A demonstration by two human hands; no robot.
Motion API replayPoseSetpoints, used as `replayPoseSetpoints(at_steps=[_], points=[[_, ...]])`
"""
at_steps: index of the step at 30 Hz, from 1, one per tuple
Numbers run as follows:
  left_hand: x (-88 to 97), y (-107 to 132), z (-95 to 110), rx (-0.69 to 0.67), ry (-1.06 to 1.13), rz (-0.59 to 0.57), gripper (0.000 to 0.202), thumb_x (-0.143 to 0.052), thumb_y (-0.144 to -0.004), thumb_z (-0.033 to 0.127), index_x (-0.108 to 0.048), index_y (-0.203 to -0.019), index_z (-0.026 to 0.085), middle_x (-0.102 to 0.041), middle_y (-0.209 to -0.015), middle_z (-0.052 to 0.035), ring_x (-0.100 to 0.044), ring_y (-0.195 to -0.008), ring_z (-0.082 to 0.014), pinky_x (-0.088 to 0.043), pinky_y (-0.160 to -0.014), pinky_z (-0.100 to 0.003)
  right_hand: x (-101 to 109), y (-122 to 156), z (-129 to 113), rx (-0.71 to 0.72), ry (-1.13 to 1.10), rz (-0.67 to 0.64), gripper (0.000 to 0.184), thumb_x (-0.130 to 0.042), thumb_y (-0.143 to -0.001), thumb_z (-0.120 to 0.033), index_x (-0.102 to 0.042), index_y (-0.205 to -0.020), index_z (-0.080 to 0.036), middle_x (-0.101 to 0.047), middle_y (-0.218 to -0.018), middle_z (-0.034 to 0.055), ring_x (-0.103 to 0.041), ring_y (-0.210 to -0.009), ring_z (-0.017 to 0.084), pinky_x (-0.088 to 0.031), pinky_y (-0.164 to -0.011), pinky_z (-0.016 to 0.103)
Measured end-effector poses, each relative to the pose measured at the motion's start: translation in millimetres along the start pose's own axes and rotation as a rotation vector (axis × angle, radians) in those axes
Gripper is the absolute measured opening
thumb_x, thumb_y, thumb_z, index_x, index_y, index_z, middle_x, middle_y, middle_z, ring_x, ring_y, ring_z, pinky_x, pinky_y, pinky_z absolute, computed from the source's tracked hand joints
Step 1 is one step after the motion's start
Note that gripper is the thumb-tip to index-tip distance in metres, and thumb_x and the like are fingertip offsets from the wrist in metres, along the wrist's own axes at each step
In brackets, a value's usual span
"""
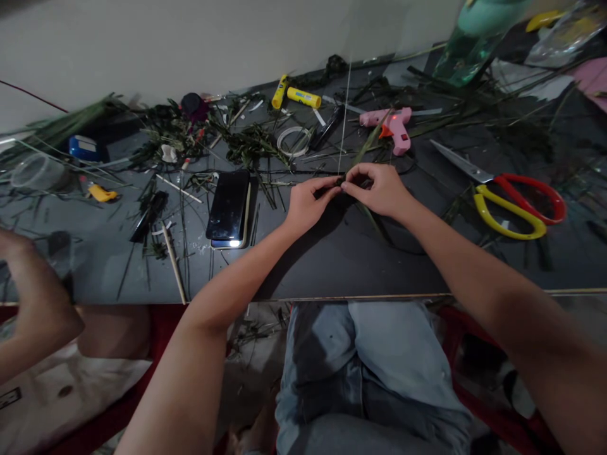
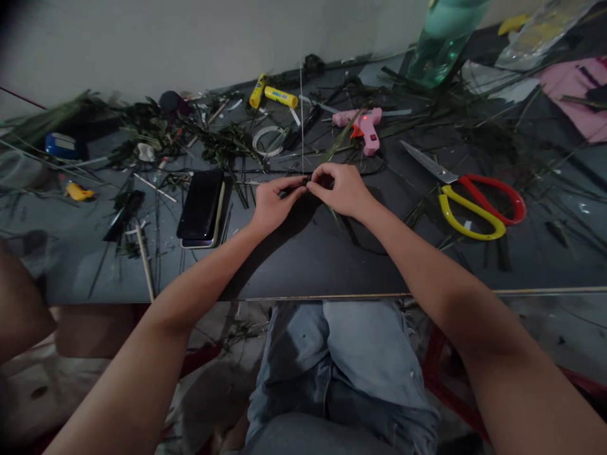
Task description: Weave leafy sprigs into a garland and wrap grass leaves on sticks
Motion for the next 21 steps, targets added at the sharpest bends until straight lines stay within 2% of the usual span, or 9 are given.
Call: replayPoseSetpoints(at_steps=[13, 21], points=[[1.9, -3, -17, 0.067, 0.076, 0.088, 0.02, -0.073, -0.089, 0.032, -0.078, -0.105, 0.022, -0.081, -0.103, -0.0049, -0.076, -0.092, -0.0167, -0.061, -0.089, -0.032, 3, -2, 7, -0.022, -0.046, 0.021, 0.018, -0.073, -0.079, -0.035, -0.075, -0.082, -0.017, -0.071, -0.076, 0.006, -0.064, -0.073, 0.019, -0.052, -0.072, 0.035], [4.1, -1, -8, 0.055, 0.081, 0.08, 0.026, -0.075, -0.087, 0.041, -0.079, -0.104, 0.021, -0.081, -0.101, -0.0055, -0.075, -0.09, -0.0171, -0.061, -0.086, -0.031, 2, 1, -1, -0.001, -0.048, 0.057, 0.019, -0.071, -0.081, -0.036, -0.075, -0.082, -0.017, -0.071, -0.076, 0.0064, -0.063, -0.07, 0.018, -0.052, -0.071, 0.035]])
Point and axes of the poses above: each hand's wrist, its own y-axis away from the middle knuckle, its own x-axis out of the back of the hand, z = x × y, the point moved 7 cm from there along -y, towards the middle knuckle
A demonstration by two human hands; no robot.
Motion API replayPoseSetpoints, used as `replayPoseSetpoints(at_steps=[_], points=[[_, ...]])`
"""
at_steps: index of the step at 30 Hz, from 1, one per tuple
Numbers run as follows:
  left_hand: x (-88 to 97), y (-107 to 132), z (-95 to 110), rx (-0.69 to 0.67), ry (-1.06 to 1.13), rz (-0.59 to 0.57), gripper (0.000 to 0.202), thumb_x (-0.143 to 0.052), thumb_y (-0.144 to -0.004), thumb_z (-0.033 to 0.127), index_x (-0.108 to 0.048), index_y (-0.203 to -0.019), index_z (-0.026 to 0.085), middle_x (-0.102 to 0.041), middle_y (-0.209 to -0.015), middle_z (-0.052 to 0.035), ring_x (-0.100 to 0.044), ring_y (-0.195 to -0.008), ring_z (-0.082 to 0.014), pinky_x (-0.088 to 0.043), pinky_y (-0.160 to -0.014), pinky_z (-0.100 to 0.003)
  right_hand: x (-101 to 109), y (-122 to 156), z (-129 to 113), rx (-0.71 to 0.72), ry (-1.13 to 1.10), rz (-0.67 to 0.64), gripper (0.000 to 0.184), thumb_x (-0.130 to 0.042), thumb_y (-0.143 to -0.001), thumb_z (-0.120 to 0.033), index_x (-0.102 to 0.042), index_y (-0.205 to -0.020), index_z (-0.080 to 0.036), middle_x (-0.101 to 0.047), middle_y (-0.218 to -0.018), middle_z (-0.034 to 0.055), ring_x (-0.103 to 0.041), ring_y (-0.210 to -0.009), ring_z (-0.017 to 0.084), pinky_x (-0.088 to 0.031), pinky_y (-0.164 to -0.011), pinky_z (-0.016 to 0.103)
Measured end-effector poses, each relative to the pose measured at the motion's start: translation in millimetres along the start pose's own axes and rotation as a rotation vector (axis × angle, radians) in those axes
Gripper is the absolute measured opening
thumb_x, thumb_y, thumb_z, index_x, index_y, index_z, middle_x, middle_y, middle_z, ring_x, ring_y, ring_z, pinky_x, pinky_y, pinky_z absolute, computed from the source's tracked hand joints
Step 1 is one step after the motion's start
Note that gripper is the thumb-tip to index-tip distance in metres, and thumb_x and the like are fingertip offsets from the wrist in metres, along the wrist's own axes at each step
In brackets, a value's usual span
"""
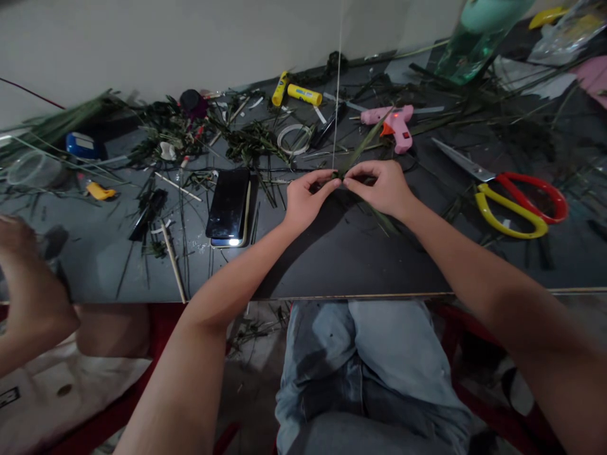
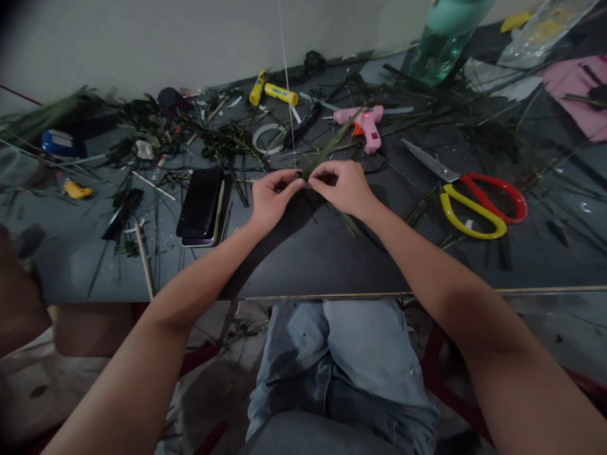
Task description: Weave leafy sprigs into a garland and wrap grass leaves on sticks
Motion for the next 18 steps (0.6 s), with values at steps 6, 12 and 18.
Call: replayPoseSetpoints(at_steps=[6, 12, 18], points=[[2.6, 1.2, 4.6, 0.002, -0.029, 0.042, 0.018, -0.075, -0.087, 0.033, -0.08, -0.1, 0.022, -0.082, -0.097, -0.0039, -0.074, -0.085, -0.0161, -0.06, -0.082, -0.03, -1.3, 1.7, -2.2, -0.004, 0.01, -0.001, 0.017, -0.07, -0.082, -0.034, -0.075, -0.083, -0.018, -0.071, -0.076, 0.0057, -0.063, -0.072, 0.018, -0.052, -0.071, 0.033], [3.0, 1.6, 7.2, -0.023, -0.016, 0.045, 0.016, -0.076, -0.087, 0.032, -0.081, -0.097, 0.02, -0.082, -0.097, -0.005, -0.075, -0.083, -0.0159, -0.059, -0.076, -0.029, -1.3, 2.6, -5.6, 0.014, -0.001, 0.028, 0.02, -0.07, -0.083, -0.036, -0.074, -0.082, -0.017, -0.07, -0.075, 0.0059, -0.062, -0.069, 0.017, -0.051, -0.069, 0.032], [2.8, 1.3, 5.3, -0.041, -0.031, 0.044, 0.023, -0.071, -0.09, 0.039, -0.081, -0.102, 0.022, -0.082, -0.103, -0.0055, -0.076, -0.087, -0.0166, -0.058, -0.076, -0.028, -2.2, 2.6, -7.9, 0.039, -0.045, 0.031, 0.022, -0.071, -0.082, -0.038, -0.073, -0.08, -0.016, -0.069, -0.073, 0.005, -0.06, -0.066, 0.015, -0.049, -0.065, 0.029]])
Point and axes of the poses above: each hand's wrist, its own y-axis away from the middle knuckle, its own x-axis out of the back of the hand, z = x × y, the point moved 7 cm from there along -y, towards the middle knuckle
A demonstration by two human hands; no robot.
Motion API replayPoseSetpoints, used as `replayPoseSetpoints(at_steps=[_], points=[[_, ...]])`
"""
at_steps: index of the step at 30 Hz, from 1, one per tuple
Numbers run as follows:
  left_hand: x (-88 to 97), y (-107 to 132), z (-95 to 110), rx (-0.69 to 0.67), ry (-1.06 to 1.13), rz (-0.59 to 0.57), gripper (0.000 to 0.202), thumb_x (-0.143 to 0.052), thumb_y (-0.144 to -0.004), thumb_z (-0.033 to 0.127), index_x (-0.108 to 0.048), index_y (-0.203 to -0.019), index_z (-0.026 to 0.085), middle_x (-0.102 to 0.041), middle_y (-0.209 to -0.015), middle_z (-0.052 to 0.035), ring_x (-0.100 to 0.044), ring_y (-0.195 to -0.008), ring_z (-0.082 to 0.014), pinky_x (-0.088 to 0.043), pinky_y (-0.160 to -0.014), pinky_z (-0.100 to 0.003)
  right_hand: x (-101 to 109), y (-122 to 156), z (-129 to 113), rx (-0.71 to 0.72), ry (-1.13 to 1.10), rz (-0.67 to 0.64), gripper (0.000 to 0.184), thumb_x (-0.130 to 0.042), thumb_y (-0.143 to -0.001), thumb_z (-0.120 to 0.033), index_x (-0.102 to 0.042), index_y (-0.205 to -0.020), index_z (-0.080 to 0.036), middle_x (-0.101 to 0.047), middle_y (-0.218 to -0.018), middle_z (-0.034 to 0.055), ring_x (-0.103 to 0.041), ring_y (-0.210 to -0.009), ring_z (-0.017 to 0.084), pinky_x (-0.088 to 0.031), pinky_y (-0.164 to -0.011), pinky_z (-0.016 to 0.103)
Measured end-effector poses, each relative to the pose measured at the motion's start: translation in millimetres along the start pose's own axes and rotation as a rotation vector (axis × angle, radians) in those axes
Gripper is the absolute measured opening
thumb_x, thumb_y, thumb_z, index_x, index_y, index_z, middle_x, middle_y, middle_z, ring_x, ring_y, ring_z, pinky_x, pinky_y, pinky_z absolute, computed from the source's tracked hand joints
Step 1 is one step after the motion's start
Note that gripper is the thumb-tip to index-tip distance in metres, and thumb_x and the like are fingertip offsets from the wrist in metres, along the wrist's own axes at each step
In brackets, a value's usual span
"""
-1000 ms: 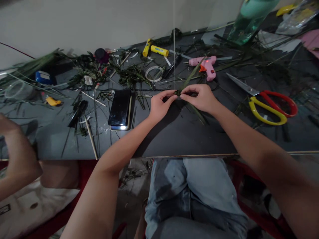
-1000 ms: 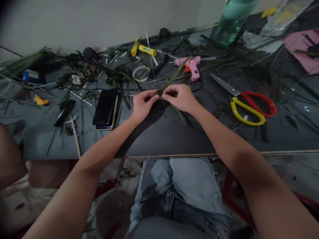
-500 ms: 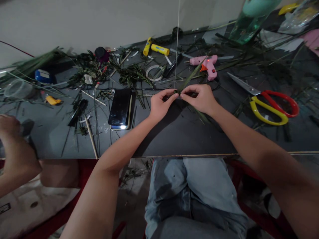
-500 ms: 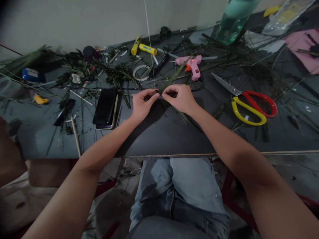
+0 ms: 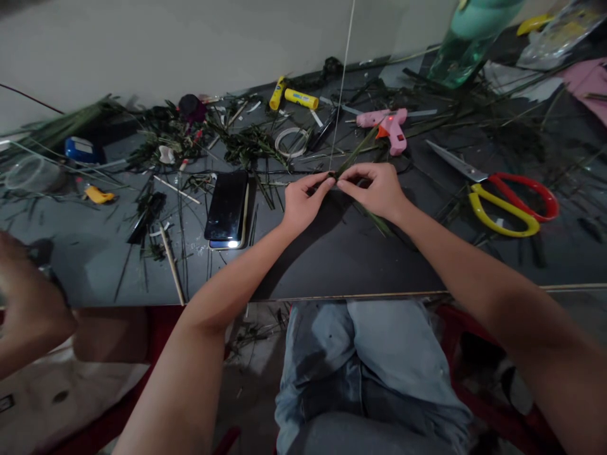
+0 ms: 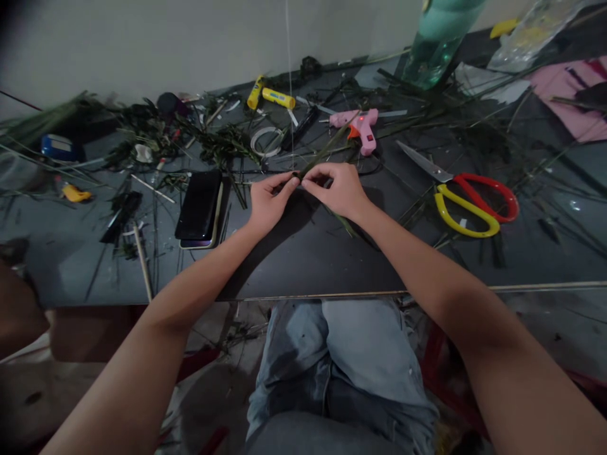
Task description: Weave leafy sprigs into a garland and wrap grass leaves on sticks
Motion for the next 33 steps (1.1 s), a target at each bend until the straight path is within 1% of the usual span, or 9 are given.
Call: replayPoseSetpoints(at_steps=[3, 6, 10, 12, 15, 20, 26, 29, 33], points=[[-0.5, 0.0, -0.7, 0.003, -0.047, -0.007, 0.026, -0.067, -0.093, 0.04, -0.081, -0.104, 0.021, -0.082, -0.098, -0.005, -0.074, -0.082, -0.0161, -0.057, -0.074, -0.027, 3.9, 0.5, -0.1, -0.001, 0.013, 0.066, 0.017, -0.071, -0.08, -0.034, -0.073, -0.08, -0.017, -0.07, -0.074, 0.0044, -0.06, -0.066, 0.015, -0.049, -0.067, 0.03], [-1.7, -0.5, -1.0, -0.003, -0.076, -0.03, 0.026, -0.064, -0.095, 0.038, -0.081, -0.105, 0.02, -0.082, -0.094, -0.0051, -0.074, -0.08, -0.0162, -0.057, -0.074, -0.027, 7.5, 1.6, -1.8, 0.02, 0.042, 0.122, 0.015, -0.072, -0.079, -0.031, -0.074, -0.087, -0.018, -0.072, -0.081, 0.0053, -0.062, -0.071, 0.016, -0.051, -0.07, 0.031], [-6.0, -1.5, -0.3, -0.047, -0.081, -0.092, 0.022, -0.064, -0.095, 0.03, -0.08, -0.106, 0.021, -0.082, -0.103, -0.0058, -0.076, -0.09, -0.0178, -0.058, -0.081, -0.029, 4.1, 1.6, -3.6, 0.064, 0.096, 0.065, 0.017, -0.07, -0.083, -0.031, -0.077, -0.092, -0.019, -0.073, -0.089, 0.0074, -0.063, -0.075, 0.017, -0.051, -0.071, 0.032], [-7.8, -1.5, -1.1, -0.063, -0.078, -0.112, 0.022, -0.064, -0.094, 0.026, -0.08, -0.108, 0.021, -0.081, -0.106, -0.0061, -0.076, -0.094, -0.018, -0.058, -0.084, -0.029, 4.1, 0.8, -2.1, 0.064, 0.103, 0.055, 0.017, -0.07, -0.083, -0.03, -0.078, -0.093, -0.018, -0.074, -0.089, 0.0077, -0.063, -0.074, 0.017, -0.051, -0.07, 0.032], [-9.7, -0.3, -2.6, -0.094, -0.079, -0.13, 0.024, -0.065, -0.093, 0.023, -0.078, -0.113, 0.021, -0.081, -0.107, -0.0068, -0.076, -0.095, -0.018, -0.058, -0.086, -0.03, 3.3, -0.8, 1.4, 0.049, 0.098, 0.023, 0.019, -0.071, -0.082, -0.03, -0.078, -0.095, -0.017, -0.074, -0.087, 0.0073, -0.062, -0.072, 0.017, -0.049, -0.068, 0.032], [-8.1, 2.0, -5.4, -0.146, -0.141, -0.095, 0.037, -0.068, -0.091, 0.02, -0.072, -0.127, 0.026, -0.081, -0.103, -0.0043, -0.074, -0.09, -0.016, -0.058, -0.085, -0.029, 2.3, -2.1, 1.8, 0.067, 0.137, -0.02, 0.018, -0.072, -0.084, -0.03, -0.079, -0.096, -0.018, -0.074, -0.089, 0.0072, -0.061, -0.072, 0.017, -0.046, -0.068, 0.032], [-7.7, 2.5, -4.1, -0.167, -0.162, -0.081, 0.033, -0.068, -0.091, 0.02, -0.074, -0.123, 0.026, -0.081, -0.096, -0.0033, -0.074, -0.084, -0.0153, -0.058, -0.08, -0.029, 2.3, -3.1, 0.8, 0.048, 0.167, -0.032, 0.013, -0.071, -0.083, -0.028, -0.078, -0.091, -0.019, -0.072, -0.085, 0.0058, -0.057, -0.07, 0.016, -0.043, -0.068, 0.032], [-6.0, 2.7, -1.9, -0.146, -0.17, -0.063, 0.03, -0.068, -0.09, 0.021, -0.076, -0.119, 0.025, -0.082, -0.094, -0.0034, -0.074, -0.082, -0.0159, -0.059, -0.08, -0.029, 2.9, -2.1, 0.4, 0.028, 0.158, -0.013, 0.015, -0.07, -0.084, -0.029, -0.078, -0.092, -0.019, -0.073, -0.087, 0.0067, -0.058, -0.071, 0.017, -0.044, -0.068, 0.032], [-3.7, 2.3, -1.0, -0.067, -0.144, -0.06, 0.029, -0.068, -0.091, 0.022, -0.076, -0.119, 0.024, -0.081, -0.106, -0.0043, -0.076, -0.092, -0.0173, -0.06, -0.087, -0.03, 9.1, -0.9, 0.1, 0.009, 0.141, 0.056, 0.023, -0.074, -0.08, -0.032, -0.078, -0.097, -0.019, -0.074, -0.088, 0.007, -0.063, -0.074, 0.018, -0.047, -0.069, 0.033]])
Point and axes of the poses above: each hand's wrist, its own y-axis away from the middle knuckle, its own x-axis out of the back of the hand, z = x × y, the point moved 7 cm from there along -y, towards the middle knuckle
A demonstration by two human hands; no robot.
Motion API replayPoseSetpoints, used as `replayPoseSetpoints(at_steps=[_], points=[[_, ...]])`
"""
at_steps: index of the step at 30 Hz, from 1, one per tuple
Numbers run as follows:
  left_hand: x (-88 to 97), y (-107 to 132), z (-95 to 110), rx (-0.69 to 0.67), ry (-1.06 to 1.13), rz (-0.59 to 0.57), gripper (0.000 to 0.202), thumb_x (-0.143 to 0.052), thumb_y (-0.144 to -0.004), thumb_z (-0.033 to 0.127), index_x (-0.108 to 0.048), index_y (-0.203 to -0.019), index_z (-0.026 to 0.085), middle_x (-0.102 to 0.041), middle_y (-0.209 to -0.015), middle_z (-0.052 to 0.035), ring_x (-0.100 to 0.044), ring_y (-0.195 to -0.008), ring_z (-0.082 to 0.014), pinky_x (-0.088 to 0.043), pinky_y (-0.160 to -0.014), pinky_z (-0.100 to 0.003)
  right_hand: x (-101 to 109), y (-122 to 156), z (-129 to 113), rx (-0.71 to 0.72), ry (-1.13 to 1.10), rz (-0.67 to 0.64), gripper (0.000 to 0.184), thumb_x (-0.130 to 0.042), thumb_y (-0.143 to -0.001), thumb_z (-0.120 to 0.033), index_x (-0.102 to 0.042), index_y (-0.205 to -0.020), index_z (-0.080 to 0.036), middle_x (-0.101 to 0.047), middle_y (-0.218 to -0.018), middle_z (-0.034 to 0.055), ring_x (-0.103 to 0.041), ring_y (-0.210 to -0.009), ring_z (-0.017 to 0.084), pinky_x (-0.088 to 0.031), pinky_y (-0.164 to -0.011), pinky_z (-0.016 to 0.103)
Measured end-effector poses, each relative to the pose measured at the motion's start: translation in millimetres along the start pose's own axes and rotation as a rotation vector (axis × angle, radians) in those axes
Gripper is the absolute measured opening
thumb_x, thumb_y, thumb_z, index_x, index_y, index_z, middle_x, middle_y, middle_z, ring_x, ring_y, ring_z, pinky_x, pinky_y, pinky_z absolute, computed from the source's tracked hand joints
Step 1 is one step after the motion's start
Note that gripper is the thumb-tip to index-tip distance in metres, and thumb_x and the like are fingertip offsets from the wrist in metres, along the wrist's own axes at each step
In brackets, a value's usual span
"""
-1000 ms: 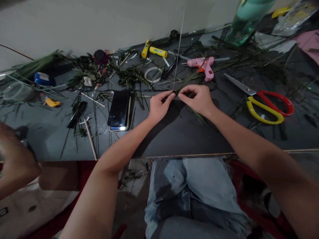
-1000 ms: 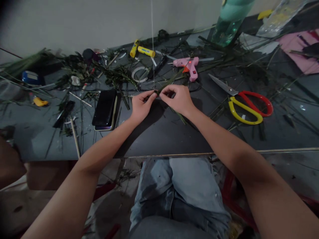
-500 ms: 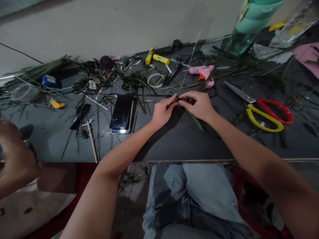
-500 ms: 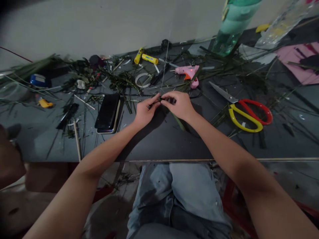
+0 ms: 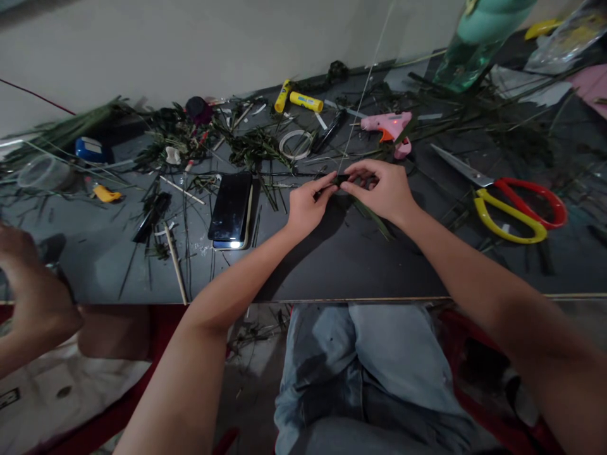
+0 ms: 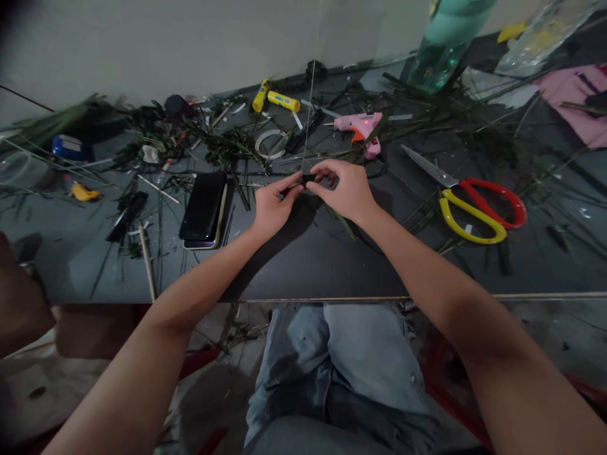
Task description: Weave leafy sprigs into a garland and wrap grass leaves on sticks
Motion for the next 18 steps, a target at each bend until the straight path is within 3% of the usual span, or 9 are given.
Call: replayPoseSetpoints(at_steps=[7, 12, 18], points=[[1.6, 0, 4, 0.018, 0.014, -0.009, 0.027, -0.069, -0.092, 0.025, -0.075, -0.118, 0.021, -0.082, -0.102, -0.0042, -0.077, -0.096, -0.0166, -0.059, -0.093, -0.029, -5, -3, 6, -0.041, 0.01, -0.115, 0.018, -0.071, -0.083, -0.036, -0.076, -0.081, -0.018, -0.072, -0.077, 0.0056, -0.063, -0.071, 0.018, -0.047, -0.07, 0.032], [0.3, 0, 1, 0.02, 0.063, -0.005, 0.024, -0.069, -0.093, 0.033, -0.077, -0.112, 0.021, -0.081, -0.107, -0.0064, -0.077, -0.097, -0.0177, -0.06, -0.09, -0.029, -10, -5, 10, -0.051, -0.137, -0.112, 0.028, -0.07, -0.084, -0.045, -0.074, -0.079, -0.018, -0.071, -0.076, 0.0051, -0.062, -0.071, 0.017, -0.047, -0.069, 0.032], [1.4, -1, -2, 0.066, 0.098, 0.022, 0.02, -0.072, -0.09, 0.034, -0.08, -0.103, 0.021, -0.082, -0.101, -0.0057, -0.076, -0.088, -0.017, -0.061, -0.084, -0.03, -13, -7, 15, -0.078, -0.196, -0.099, 0.031, -0.071, -0.083, -0.048, -0.073, -0.077, -0.018, -0.07, -0.075, 0.0051, -0.062, -0.072, 0.018, -0.049, -0.07, 0.033]])
Point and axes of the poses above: each hand's wrist, its own y-axis away from the middle knuckle, its own x-axis out of the back of the hand, z = x × y, the point moved 7 cm from there along -y, towards the middle knuckle
